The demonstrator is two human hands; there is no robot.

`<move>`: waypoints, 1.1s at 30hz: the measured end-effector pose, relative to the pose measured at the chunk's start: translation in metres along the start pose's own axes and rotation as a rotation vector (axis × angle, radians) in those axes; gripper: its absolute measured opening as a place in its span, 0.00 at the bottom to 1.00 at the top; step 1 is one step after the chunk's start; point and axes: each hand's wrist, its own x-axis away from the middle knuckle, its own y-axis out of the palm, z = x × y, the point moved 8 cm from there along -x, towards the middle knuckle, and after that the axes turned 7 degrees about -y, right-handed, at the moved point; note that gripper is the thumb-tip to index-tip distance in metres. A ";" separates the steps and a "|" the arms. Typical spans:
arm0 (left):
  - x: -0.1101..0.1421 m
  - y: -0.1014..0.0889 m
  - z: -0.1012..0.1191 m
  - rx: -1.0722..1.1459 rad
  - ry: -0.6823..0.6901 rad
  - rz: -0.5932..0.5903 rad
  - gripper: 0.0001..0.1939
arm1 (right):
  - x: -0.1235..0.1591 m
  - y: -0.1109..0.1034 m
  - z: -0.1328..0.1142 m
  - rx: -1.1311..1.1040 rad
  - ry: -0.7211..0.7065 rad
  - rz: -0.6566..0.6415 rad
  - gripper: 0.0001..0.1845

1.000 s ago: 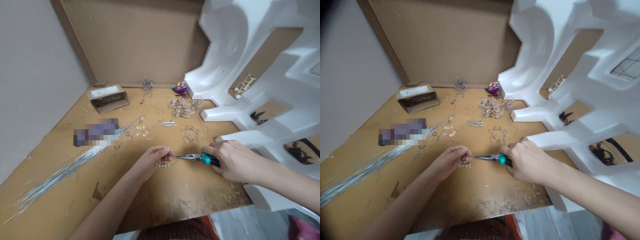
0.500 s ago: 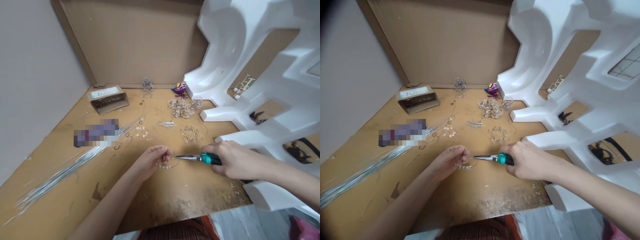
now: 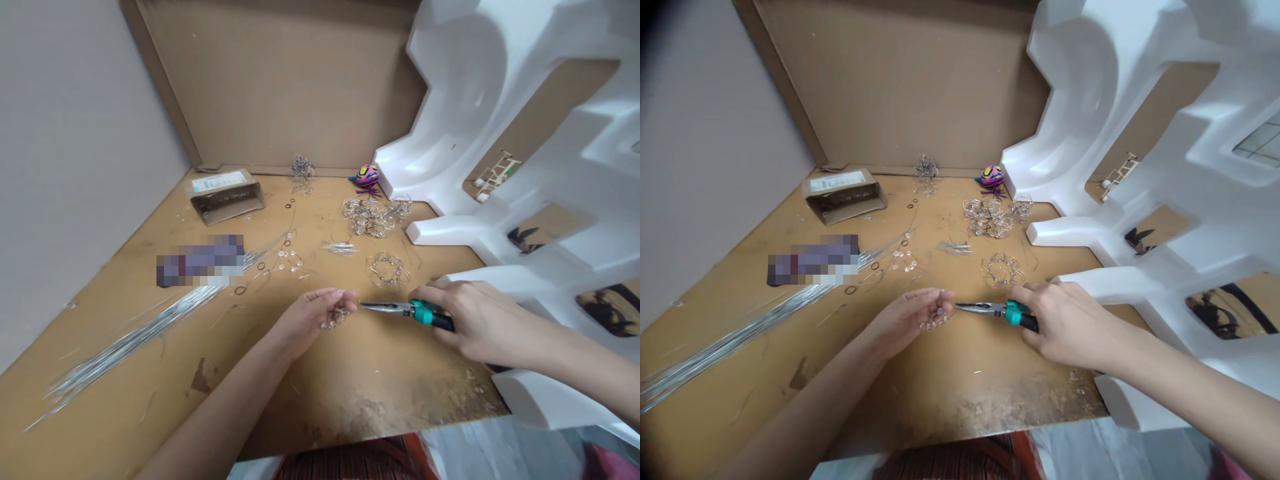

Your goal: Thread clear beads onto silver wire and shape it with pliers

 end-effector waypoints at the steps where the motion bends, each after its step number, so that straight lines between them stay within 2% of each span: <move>1: 0.000 -0.001 0.000 -0.020 0.002 0.016 0.12 | 0.000 -0.002 -0.004 -0.002 -0.017 0.009 0.12; 4: -0.001 -0.001 0.000 -0.057 0.000 0.046 0.12 | 0.000 -0.006 -0.010 -0.055 -0.023 0.067 0.11; 6: 0.000 0.001 0.000 -0.061 0.000 0.032 0.11 | -0.002 -0.003 -0.006 -0.169 0.049 0.102 0.12; 10: 0.003 0.008 -0.001 -0.082 -0.011 -0.029 0.11 | -0.014 0.015 0.007 -0.641 0.182 0.222 0.07; 12: 0.005 0.011 -0.004 -0.104 -0.042 -0.072 0.12 | -0.025 0.023 0.007 -0.894 0.183 0.308 0.09; 14: 0.005 0.013 -0.008 -0.118 -0.066 -0.098 0.12 | -0.037 0.031 -0.001 -1.053 0.148 0.307 0.12; 19: 0.003 0.011 -0.005 -0.114 -0.010 -0.092 0.11 | -0.054 0.047 -0.018 -1.221 0.137 0.202 0.13; 24: -0.001 0.005 -0.003 -0.048 0.007 -0.024 0.07 | -0.053 0.061 -0.019 -1.447 0.206 0.204 0.14; 29: -0.004 -0.001 -0.003 -0.048 0.015 0.040 0.08 | -0.051 0.068 -0.017 -1.434 0.243 0.212 0.13; 33: -0.006 -0.004 -0.005 -0.225 0.054 0.074 0.09 | -0.052 0.071 -0.017 -1.400 0.227 0.228 0.11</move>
